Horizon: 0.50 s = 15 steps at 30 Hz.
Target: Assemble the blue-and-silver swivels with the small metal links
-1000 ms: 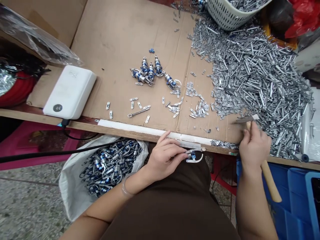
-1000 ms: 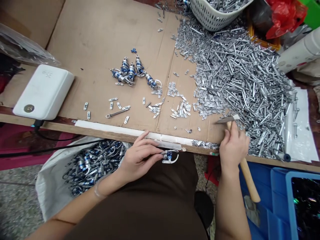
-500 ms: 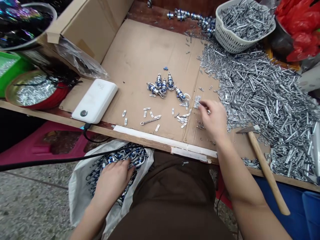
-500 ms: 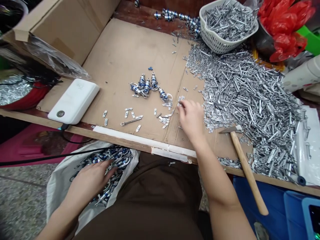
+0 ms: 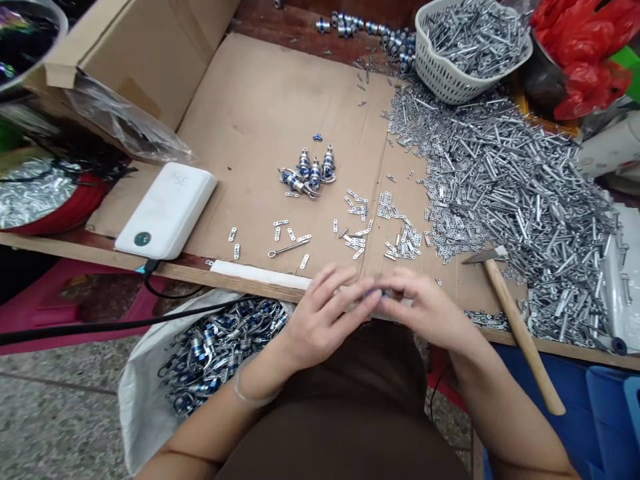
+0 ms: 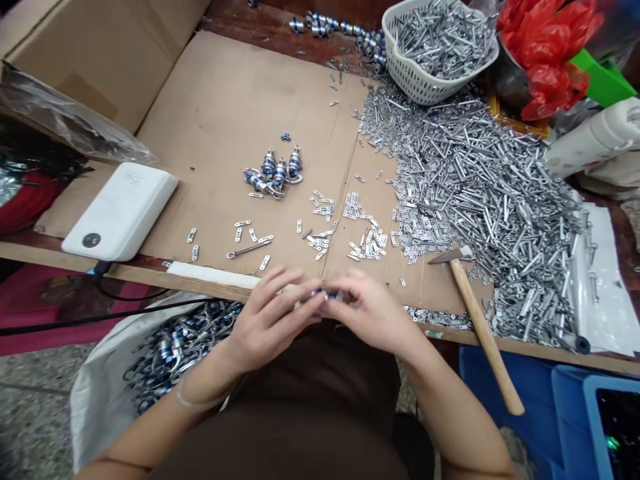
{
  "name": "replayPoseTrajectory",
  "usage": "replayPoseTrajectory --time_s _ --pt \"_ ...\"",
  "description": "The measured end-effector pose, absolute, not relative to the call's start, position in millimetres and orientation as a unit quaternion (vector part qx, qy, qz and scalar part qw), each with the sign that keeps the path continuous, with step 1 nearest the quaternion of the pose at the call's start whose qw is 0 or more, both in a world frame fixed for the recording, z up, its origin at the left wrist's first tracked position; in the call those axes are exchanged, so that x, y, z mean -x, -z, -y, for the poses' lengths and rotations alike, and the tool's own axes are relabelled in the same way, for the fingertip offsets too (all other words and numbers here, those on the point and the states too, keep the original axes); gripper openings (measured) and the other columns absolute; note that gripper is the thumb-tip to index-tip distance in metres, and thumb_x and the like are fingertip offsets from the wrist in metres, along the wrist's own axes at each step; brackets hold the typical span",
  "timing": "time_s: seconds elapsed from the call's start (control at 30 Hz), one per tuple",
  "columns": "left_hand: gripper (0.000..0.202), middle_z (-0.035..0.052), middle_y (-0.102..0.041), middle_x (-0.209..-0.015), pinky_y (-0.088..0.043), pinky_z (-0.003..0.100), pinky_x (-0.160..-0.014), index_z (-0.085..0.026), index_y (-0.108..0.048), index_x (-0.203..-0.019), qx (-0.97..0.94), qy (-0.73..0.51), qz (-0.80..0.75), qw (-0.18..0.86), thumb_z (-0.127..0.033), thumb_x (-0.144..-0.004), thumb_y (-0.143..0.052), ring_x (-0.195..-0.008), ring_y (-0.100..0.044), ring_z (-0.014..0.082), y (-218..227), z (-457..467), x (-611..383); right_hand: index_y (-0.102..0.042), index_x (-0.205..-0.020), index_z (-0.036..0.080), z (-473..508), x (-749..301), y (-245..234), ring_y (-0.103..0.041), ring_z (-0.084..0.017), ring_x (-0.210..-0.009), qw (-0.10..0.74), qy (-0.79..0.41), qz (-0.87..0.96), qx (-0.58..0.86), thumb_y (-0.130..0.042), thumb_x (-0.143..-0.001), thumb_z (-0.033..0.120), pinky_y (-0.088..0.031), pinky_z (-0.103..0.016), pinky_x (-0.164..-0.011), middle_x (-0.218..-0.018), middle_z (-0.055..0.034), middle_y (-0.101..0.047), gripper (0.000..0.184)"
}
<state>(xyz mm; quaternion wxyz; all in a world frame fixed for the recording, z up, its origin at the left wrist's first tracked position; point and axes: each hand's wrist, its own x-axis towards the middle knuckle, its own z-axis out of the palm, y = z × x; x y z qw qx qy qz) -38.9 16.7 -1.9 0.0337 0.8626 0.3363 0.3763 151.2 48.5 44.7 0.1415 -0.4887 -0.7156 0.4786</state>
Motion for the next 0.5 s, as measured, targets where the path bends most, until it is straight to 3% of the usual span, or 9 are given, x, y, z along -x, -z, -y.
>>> replayPoseTrajectory --time_s 0.07,0.13,0.23,0.3,0.37,0.5 --pt "0.032 0.0095 -0.064 -0.104 -0.049 0.037 -0.087 -0.014 -0.052 -0.113 -0.867 -0.389 -0.296 0.099 -0.012 -0.081 -0.057 -0.100 -0.057 0.0189 9.1 -19.6 31.7 -0.066 -0.090 0.022 -33.0 -164.3 -39.1 -0.055 -0.014 -0.076 0.144 -0.580 0.658 0.458 -0.054 -0.080 0.036 -0.043 -0.027 -0.069 -0.082 -0.0019 -0.062 0.021" --pt "0.032 0.0106 -0.065 -0.102 -0.053 0.030 -0.078 -0.013 -0.052 -0.113 -0.851 -0.409 -0.296 0.147 -0.012 -0.082 -0.057 -0.092 -0.060 0.0165 14.0 -17.1 26.3 -0.064 -0.094 0.022 -31.8 -175.6 -27.9 -0.057 -0.014 -0.076 0.173 -0.602 0.605 0.491 -0.054 -0.079 0.037 -0.044 -0.028 -0.069 -0.085 -0.0020 -0.064 0.024" --pt "0.030 0.0104 -0.065 -0.103 -0.053 0.029 -0.076 -0.015 -0.054 -0.110 -0.832 -0.408 -0.328 0.185 -0.013 -0.080 -0.060 -0.088 -0.061 0.0159 16.5 -8.9 21.9 -0.064 -0.090 0.021 -48.1 -189.1 -8.9 -0.056 -0.016 -0.081 0.270 -0.406 0.590 0.643 -0.053 -0.079 0.032 -0.042 -0.031 -0.075 -0.086 -0.0028 -0.064 0.020" --pt "0.026 0.0103 -0.063 -0.105 -0.053 0.028 -0.078 -0.016 -0.057 -0.107 -0.828 -0.398 -0.339 0.205 -0.013 -0.081 -0.058 -0.090 -0.061 0.0157 16.1 -4.3 21.0 -0.065 -0.084 0.020 -62.9 -194.6 0.7 -0.052 -0.019 -0.086 0.285 -0.240 0.603 0.705 -0.055 -0.077 0.031 -0.040 -0.034 -0.080 -0.086 -0.0043 -0.061 0.016" --pt "0.023 0.0101 -0.060 -0.106 -0.053 0.026 -0.078 -0.017 -0.058 -0.105 -0.824 -0.393 -0.351 0.209 -0.012 -0.083 -0.055 -0.092 -0.060 0.0148 15.1 -1.7 21.0 -0.065 -0.081 0.020 -74.4 -196.9 6.0 -0.049 -0.022 -0.088 0.239 -0.171 0.633 0.717 -0.056 -0.075 0.030 -0.038 -0.037 -0.081 -0.085 -0.0055 -0.059 0.014" --pt "0.024 0.0067 -0.060 -0.095 -0.053 0.023 -0.075 -0.019 -0.058 -0.105 -0.833 -0.369 -0.361 0.199 -0.011 -0.085 -0.050 -0.087 -0.059 0.0124 13.2 -0.9 22.2 -0.061 -0.076 0.019 -73.2 -196.2 2.8 -0.048 -0.023 -0.085 0.154 -0.165 0.694 0.684 -0.054 -0.076 0.024 -0.037 -0.038 -0.079 -0.081 -0.0055 -0.057 0.009"
